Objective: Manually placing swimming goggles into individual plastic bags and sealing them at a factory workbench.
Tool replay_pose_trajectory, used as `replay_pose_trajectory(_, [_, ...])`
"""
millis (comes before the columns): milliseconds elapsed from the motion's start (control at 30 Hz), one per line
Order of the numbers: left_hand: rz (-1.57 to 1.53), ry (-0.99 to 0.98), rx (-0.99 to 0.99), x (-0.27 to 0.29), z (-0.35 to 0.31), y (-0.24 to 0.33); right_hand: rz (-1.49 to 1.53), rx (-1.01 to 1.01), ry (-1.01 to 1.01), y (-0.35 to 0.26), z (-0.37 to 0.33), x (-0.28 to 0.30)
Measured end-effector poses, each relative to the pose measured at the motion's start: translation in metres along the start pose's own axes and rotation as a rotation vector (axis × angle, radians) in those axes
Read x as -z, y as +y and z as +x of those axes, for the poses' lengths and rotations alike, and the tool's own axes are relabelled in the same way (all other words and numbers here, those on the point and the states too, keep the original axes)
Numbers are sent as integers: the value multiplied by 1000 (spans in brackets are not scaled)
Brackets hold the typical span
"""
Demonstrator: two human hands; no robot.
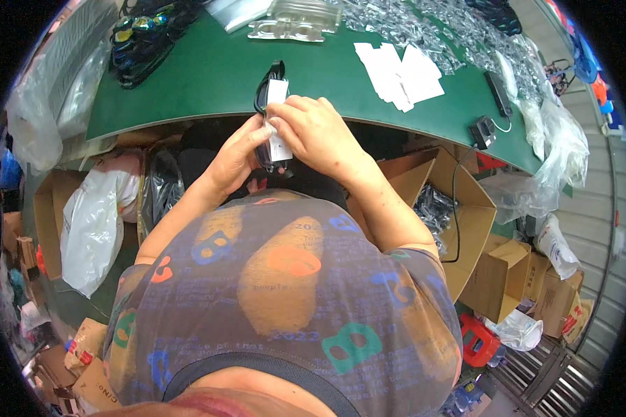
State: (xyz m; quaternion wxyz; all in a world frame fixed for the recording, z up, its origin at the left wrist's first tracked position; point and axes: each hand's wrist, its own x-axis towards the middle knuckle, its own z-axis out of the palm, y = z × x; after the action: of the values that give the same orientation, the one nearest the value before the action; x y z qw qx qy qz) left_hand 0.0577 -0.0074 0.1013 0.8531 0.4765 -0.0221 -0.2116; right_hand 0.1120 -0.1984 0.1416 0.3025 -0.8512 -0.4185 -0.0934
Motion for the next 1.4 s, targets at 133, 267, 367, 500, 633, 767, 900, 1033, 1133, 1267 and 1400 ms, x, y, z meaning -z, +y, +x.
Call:
replay_pose_trajectory(133, [138, 79, -31, 0, 5, -11, 51, -54, -25, 3, 1, -3])
replay_pose_trajectory(267, [-7, 101, 74, 8, 7, -7, -16, -117, -13, 6, 12, -6])
replay_pose_trajectory(367, [-67, 104, 72, 13, 4, -4, -78, -23, -25, 6, 17, -5])
replay_pose_trajectory(500, [-144, 144, 32, 2, 1, 4, -97, -25, 4, 0, 15, -12])
replay_pose_trajectory(633, [-155, 95, 34, 10, 0, -1, -122, -21, 42, -4, 14, -14])
replay_pose_trajectory(767, [-19, -46, 25, 9, -8, 6, -35, -78, 21, 2, 17, -11])
replay_pose_trajectory(900, [33, -85, 45, 21, -7, -4, 177, -182, -18, 7, 16, -10])
replay_pose_trajectory(1033, [88, -2, -12, 14, -9, -8, 200, -150, -55, 6, 15, -9])
replay_pose_trajectory(1133, [106, 48, -4, 11, -11, -6, 207, -79, -63, 3, 16, -6])
replay_pose_trajectory(1267, [72, -11, 20, 15, -14, -1, 302, -132, -113, 2, 13, -2])
replay_pose_trajectory(1400, [-318, -107, 140, 14, -14, 7, 318, -153, -140, 1, 12, -3])
